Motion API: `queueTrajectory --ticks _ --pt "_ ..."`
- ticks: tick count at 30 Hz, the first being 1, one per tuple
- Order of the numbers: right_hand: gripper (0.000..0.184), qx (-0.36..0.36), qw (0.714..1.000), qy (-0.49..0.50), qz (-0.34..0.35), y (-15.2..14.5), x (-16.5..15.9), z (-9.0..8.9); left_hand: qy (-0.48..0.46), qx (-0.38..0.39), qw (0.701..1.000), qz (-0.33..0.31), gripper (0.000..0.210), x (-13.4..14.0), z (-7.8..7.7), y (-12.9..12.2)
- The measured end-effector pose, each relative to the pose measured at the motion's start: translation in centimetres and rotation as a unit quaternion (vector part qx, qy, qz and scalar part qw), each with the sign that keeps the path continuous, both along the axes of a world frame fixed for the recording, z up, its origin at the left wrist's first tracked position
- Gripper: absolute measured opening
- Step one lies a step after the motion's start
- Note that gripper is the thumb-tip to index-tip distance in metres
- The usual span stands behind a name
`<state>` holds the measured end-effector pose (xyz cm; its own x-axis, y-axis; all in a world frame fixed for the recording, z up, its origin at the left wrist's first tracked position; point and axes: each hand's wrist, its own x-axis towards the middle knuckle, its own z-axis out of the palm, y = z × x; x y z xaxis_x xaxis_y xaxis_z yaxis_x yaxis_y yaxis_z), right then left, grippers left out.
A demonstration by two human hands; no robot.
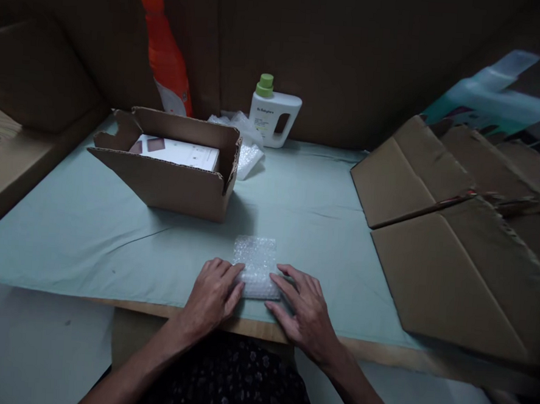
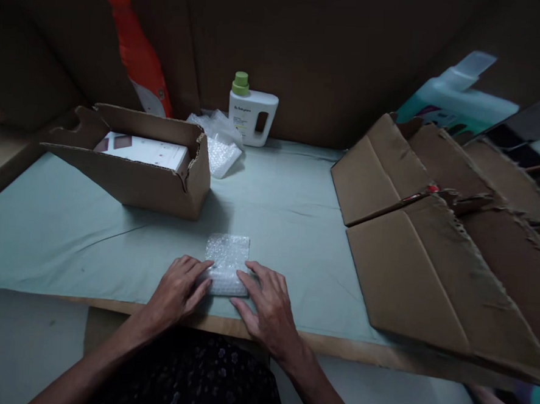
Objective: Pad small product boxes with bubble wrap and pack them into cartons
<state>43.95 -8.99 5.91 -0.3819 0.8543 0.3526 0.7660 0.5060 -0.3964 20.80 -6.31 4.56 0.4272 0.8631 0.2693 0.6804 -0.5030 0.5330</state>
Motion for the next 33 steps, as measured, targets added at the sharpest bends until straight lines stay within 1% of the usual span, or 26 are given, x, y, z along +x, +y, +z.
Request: queueTrajectory --ticks 2,3,5,6,7,8,9,10,12,13,14,16,17,18,20,21,22,23,24,25,27,29,30,31,32,33 --pt "0.036 0.012 0.999 -0.03 0.018 0.3 -0.3 -0.4 0.011 -0.004 0.999 0.037 0.027 0.2 -0.3 0.8" --pt "0.034 0.011 0.999 -0.038 0.028 0.7 -0.4 -0.7 -0.001 -0.01 0.999 0.053 0.027 0.2 -0.5 1.0" --pt "0.032 -0.001 0.999 -0.027 0.026 1.6 -0.5 -1.1 -0.073 -0.04 0.993 0.086 0.03 0.1 -0.5 0.9" --pt "0.031 -0.009 1.0 -0.006 0.014 2.0 -0.6 -1.2 -0.127 -0.073 0.983 0.108 0.034 -0.1 -0.4 0.7" --pt "0.03 -0.018 1.0 0.019 -0.002 2.4 -0.6 -1.2 -0.188 -0.117 0.966 0.133 0.039 -0.3 -0.2 0.2" --pt "0.028 -0.029 0.998 0.047 -0.019 2.7 -0.6 -1.2 -0.252 -0.172 0.939 0.156 0.045 -0.5 0.0 -0.3" --pt "0.026 -0.041 0.996 0.072 -0.035 2.8 -0.7 -1.1 -0.316 -0.233 0.903 0.175 0.051 -0.7 0.3 -0.8" --pt "0.024 -0.057 0.993 0.094 -0.047 2.8 -0.9 -1.0 -0.377 -0.297 0.858 0.182 0.056 -0.7 0.6 -1.3" --pt "0.021 -0.103 0.985 0.13 -0.054 2.5 -1.3 -0.6 -0.475 -0.404 0.765 0.159 0.06 -0.5 1.1 -1.9" --pt "0.019 -0.127 0.98 0.146 -0.045 2.3 -1.6 -0.4 -0.511 -0.44 0.725 0.139 0.058 -0.3 1.2 -2.1" --pt "0.017 -0.147 0.976 0.16 -0.03 2.0 -1.8 -0.2 -0.538 -0.463 0.693 0.126 0.055 0.0 1.4 -2.1" --pt "0.013 -0.162 0.97 0.181 -0.009 1.7 -2.1 0.1 -0.575 -0.478 0.653 0.125 0.049 0.6 1.4 -1.9" --pt "0.014 -0.161 0.968 0.191 -0.013 1.6 -2.1 0.2 -0.587 -0.476 0.641 0.133 0.046 0.9 1.3 -1.8" --pt "0.018 -0.164 0.965 0.203 -0.027 1.6 -2.1 0.2 -0.596 -0.472 0.634 0.142 0.045 1.1 1.2 -1.8" --pt "0.04 -0.205 0.947 0.241 -0.053 1.5 -1.9 0.2 -0.604 -0.463 0.631 0.149 0.042 1.4 0.9 -1.9" --pt "0.051 -0.244 0.931 0.265 -0.05 1.5 -1.8 0.2 -0.605 -0.458 0.634 0.149 0.041 1.5 0.7 -2.0" --pt "0.055 -0.288 0.913 0.286 -0.038 1.4 -1.7 0.1 -0.605 -0.454 0.637 0.151 0.041 1.5 0.5 -2.1" --pt "0.052 -0.328 0.895 0.3 -0.023 1.4 -1.7 0.1 -0.604 -0.45 0.64 0.153 0.04 1.5 0.3 -2.2" --pt "0.044 -0.36 0.881 0.306 -0.013 1.4 -1.8 0.1 -0.601 -0.446 0.644 0.158 0.039 1.5 0.2 -2.2" --pt "0.036 -0.378 0.874 0.305 -0.011 1.6 -2.0 0.1 -0.597 -0.442 0.649 0.162 0.037 1.5 0.1 -2.2" --pt "0.028 -0.376 0.877 0.299 -0.019 2.4 -2.4 0.6 -0.581 -0.432 0.669 0.166 0.034 1.3 0.3 -1.8" --pt "0.025 -0.335 0.898 0.287 -0.012 3.9 -2.6 2.2 -0.556 -0.411 0.706 0.152 0.033 0.8 1.1 -0.9" --pt "0.024 -0.303 0.911 0.279 -0.003 4.9 -2.7 3.5 -0.544 -0.382 0.734 0.14 0.032 0.4 1.8 -0.4" --pt "0.023 -0.266 0.924 0.274 0.007 6.0 -2.8 5.1 -0.531 -0.335 0.768 0.128 0.032 -0.3 2.8 0.2" --pt "0.023 -0.228 0.935 0.271 0.016 7.2 -2.9 7.0 -0.515 -0.266 0.806 0.122 0.033 -1.1 3.9 1.0" --pt "0.023 -0.189 0.943 0.271 0.023 8.4 -3.1 9.2 -0.496 -0.177 0.841 0.127 0.035 -2.2 5.0 1.9"
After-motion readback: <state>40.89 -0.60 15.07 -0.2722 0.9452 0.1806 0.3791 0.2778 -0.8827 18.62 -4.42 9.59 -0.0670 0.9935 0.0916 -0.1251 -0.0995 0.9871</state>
